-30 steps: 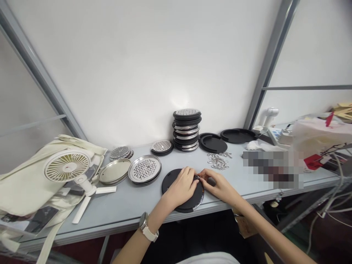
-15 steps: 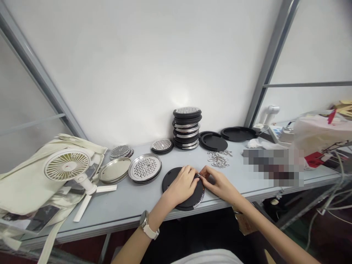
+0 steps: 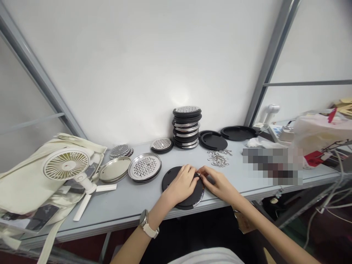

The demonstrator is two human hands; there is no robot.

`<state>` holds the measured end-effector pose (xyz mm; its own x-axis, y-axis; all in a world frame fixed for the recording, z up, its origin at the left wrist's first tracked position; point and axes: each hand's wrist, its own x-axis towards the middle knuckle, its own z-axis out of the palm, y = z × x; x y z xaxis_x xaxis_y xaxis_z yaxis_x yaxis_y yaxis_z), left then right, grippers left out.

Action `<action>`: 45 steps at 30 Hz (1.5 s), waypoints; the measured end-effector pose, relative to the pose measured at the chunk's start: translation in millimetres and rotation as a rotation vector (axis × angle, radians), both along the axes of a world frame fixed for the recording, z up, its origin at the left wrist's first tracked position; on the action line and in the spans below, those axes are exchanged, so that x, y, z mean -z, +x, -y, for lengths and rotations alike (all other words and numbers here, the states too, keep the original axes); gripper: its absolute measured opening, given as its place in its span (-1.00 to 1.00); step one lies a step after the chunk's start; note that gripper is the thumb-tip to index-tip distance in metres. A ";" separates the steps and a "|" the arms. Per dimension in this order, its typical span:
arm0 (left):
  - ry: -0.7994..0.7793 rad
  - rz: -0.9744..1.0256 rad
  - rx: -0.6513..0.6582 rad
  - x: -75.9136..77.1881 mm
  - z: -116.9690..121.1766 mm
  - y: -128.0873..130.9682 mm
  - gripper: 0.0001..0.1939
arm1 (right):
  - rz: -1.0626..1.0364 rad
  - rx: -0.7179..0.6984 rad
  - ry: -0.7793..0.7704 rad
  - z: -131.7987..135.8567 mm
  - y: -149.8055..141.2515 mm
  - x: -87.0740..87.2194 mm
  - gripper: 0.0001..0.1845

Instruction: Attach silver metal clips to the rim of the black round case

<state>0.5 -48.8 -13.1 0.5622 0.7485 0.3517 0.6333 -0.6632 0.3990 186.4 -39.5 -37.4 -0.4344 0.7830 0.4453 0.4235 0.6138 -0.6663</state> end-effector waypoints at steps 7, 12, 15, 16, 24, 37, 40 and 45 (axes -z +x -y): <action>0.008 -0.006 0.021 -1.9 1.0 0.0 -0.79 | -0.017 0.037 -0.043 -1.9 0.9 3.1 -0.92; 0.024 -0.010 0.019 1.0 -0.8 -0.1 -0.80 | -0.039 0.036 -0.048 -4.4 1.6 3.6 -0.87; 0.028 -0.013 0.016 2.6 -1.6 -0.2 -0.81 | -0.055 0.046 -0.040 -5.6 1.9 4.8 -0.86; 0.031 -0.014 0.016 2.6 -1.6 -0.2 -0.81 | -0.059 0.049 -0.040 -5.7 1.9 5.3 -0.87; 0.098 -0.006 0.022 -5.8 0.9 1.1 -0.86 | -0.087 0.007 0.029 -0.1 -1.7 4.1 -0.94; 0.083 0.044 -0.121 0.1 -1.7 3.9 -0.90 | 0.132 0.121 0.018 -1.7 -1.3 -0.3 -0.63; 0.086 0.041 -0.122 1.8 -2.1 2.9 -0.86 | 0.154 0.179 -0.018 -4.1 -2.1 1.9 -0.63; 0.057 0.024 -0.091 2.0 -2.2 2.1 -0.72 | 0.251 0.153 0.028 -4.6 -4.3 1.3 -0.60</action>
<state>2.6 -46.6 -15.2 0.4833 0.7746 0.4080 0.6828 -0.6252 0.3780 182.1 -34.9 -38.7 -0.4114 0.8370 0.3609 0.6622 0.5465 -0.5126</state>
